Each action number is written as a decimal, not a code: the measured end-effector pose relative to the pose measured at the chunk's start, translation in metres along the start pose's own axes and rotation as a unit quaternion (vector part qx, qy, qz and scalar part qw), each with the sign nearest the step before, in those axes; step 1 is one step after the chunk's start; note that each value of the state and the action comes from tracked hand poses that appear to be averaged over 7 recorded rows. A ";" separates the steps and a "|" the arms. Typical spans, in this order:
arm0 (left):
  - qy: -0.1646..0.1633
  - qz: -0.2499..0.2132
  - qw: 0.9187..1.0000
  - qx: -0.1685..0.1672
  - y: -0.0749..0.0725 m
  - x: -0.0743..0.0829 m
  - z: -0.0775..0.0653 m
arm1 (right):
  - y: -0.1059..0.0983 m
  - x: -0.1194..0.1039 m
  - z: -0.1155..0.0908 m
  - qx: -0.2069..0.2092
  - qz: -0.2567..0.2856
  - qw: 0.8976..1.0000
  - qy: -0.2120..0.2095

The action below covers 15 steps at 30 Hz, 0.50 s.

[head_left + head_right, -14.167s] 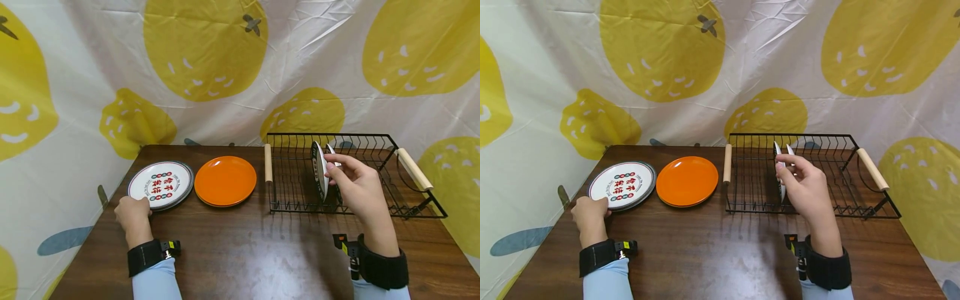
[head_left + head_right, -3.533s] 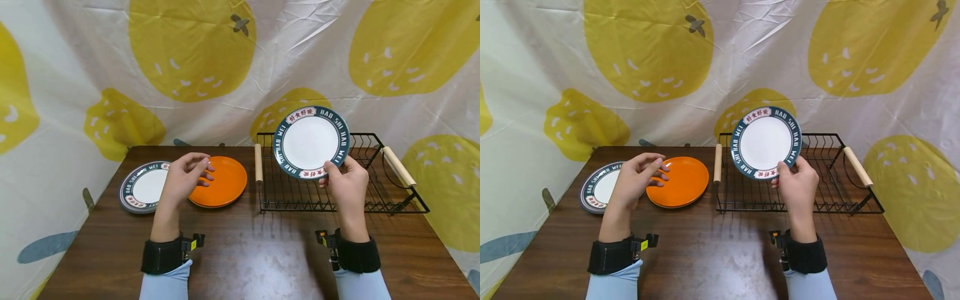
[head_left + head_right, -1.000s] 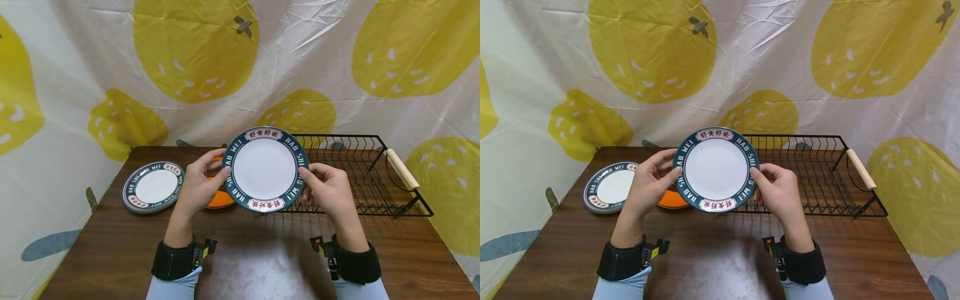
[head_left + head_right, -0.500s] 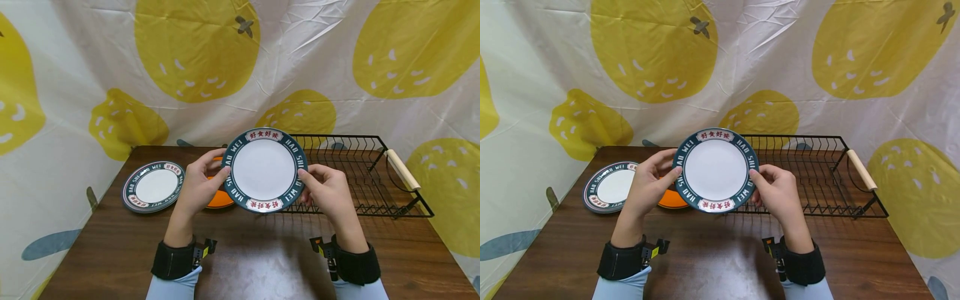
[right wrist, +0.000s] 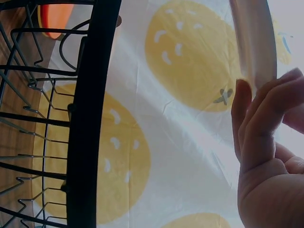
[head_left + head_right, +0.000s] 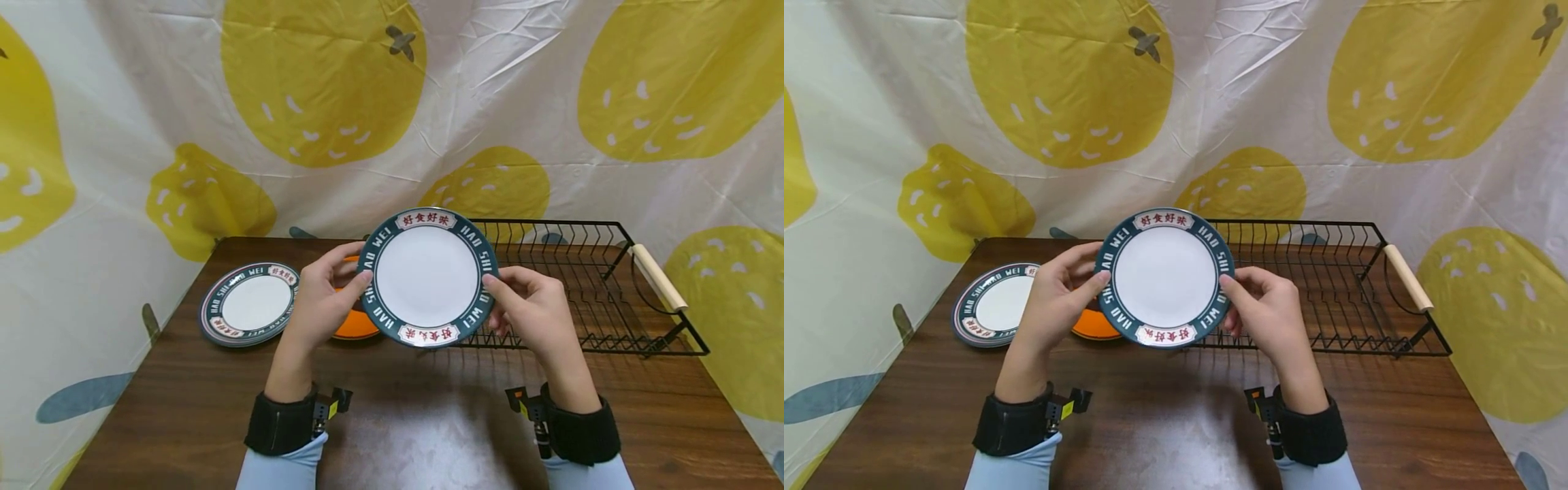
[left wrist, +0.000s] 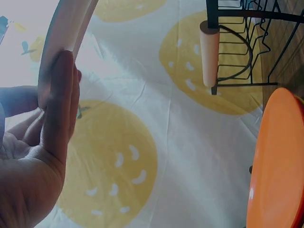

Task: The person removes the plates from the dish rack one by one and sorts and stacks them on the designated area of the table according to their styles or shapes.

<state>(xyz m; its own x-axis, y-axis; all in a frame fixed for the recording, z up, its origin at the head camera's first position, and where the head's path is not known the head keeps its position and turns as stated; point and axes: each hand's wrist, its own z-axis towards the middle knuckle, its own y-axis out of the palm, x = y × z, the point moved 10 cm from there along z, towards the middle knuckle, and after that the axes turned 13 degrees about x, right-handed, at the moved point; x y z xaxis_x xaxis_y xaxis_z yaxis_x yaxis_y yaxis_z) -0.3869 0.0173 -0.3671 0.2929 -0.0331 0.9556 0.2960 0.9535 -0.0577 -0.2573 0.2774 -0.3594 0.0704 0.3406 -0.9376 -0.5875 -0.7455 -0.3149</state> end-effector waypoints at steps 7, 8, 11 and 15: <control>-0.079 0.016 0.991 0.104 -0.054 -0.026 0.009 | -0.002 -0.005 0.000 0.001 0.016 0.999 -0.032; -0.088 0.021 0.988 0.127 -0.066 -0.031 0.009 | -0.003 -0.005 0.000 0.000 0.016 0.999 -0.037; -0.115 0.033 0.973 0.196 -0.100 -0.044 0.007 | -0.003 -0.006 0.000 -0.005 0.018 0.999 -0.046; -0.152 0.025 0.950 0.270 -0.140 -0.065 0.001 | -0.004 -0.004 0.000 -0.006 0.013 0.999 -0.046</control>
<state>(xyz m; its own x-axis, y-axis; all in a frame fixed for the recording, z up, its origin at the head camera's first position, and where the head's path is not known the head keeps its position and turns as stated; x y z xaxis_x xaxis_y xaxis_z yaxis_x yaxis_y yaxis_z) -0.4482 -0.1139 -0.4210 -0.0060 0.0256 0.9997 -0.2458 0.9690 -0.0263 -0.2549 0.2789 -0.3543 -0.0200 0.3722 -0.9279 -0.5782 -0.7615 -0.2930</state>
